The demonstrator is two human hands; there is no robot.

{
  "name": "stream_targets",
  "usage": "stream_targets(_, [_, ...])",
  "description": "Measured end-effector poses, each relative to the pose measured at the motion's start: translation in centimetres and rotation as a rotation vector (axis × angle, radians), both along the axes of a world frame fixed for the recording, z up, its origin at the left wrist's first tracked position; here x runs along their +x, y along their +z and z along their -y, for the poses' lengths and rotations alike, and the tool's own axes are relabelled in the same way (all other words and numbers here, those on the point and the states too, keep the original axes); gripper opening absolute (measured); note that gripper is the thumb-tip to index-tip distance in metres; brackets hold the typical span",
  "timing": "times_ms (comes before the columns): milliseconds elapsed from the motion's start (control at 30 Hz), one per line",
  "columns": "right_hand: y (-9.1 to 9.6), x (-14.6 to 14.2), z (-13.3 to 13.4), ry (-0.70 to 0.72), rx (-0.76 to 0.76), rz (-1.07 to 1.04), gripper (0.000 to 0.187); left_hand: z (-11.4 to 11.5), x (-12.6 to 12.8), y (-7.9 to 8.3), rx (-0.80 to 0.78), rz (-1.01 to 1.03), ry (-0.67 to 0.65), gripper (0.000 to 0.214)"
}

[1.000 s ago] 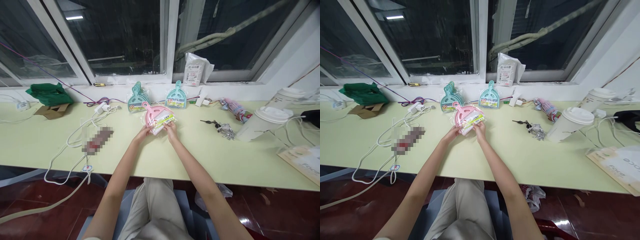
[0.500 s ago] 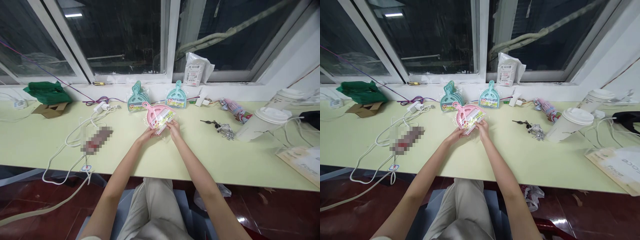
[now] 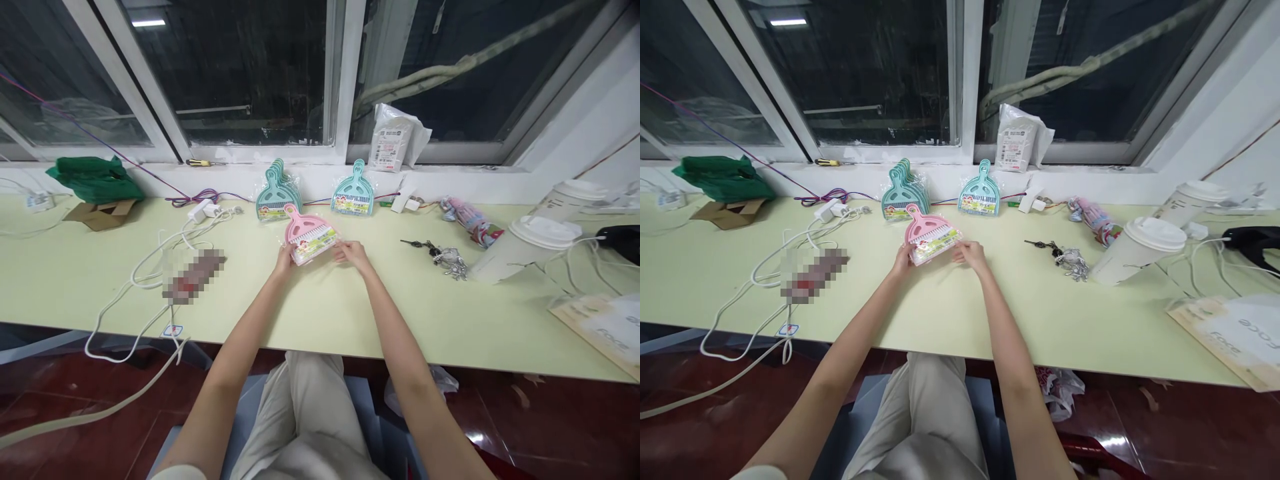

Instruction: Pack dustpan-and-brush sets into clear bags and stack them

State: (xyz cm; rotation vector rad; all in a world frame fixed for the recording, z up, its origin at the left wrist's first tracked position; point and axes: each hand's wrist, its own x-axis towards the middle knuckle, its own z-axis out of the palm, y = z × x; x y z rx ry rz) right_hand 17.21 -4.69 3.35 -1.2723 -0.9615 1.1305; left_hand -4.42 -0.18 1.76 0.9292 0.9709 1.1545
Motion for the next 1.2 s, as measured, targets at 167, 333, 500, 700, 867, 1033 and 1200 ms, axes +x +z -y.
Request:
stream_targets(167, [1.4, 2.4, 1.4, -0.012, 0.409, 0.498, 0.046, -1.0, -2.3, -0.2, -0.060, 0.031, -0.055, 0.047])
stream_targets(333, [1.0, 1.4, 1.1, 0.040, 0.520, 0.551, 0.032, -0.7, -2.5, -0.1, -0.086, 0.020, -0.136, 0.036])
stream_targets(500, [0.5, 1.1, 0.8, -0.034, 0.507, 0.477, 0.005, 0.1, -2.5, 0.8, -0.102, -0.141, -0.271, 0.038])
stream_targets(700, [-0.1, 1.2, 0.7, -0.194, 0.449, 0.513, 0.010, 0.7, -2.7, 0.9, 0.012, -0.157, -0.463, 0.038])
stream_targets(867, [-1.7, 1.0, -0.1, -0.184, 0.307, 0.276, 0.045, 1.2, -2.6, 1.1, 0.047, -0.172, -0.485, 0.043])
stream_targets(1033, [-2.7, 0.8, -1.1, -0.036, 0.129, -0.071, 0.051, 1.7, -2.5, 1.9, 0.074, -0.213, -0.409, 0.061])
stream_targets(1200, [-3.4, -0.7, -1.8, -0.199, 0.238, -0.027, 0.049, 0.8, -2.7, 1.4, 0.245, -0.471, -0.107, 0.058])
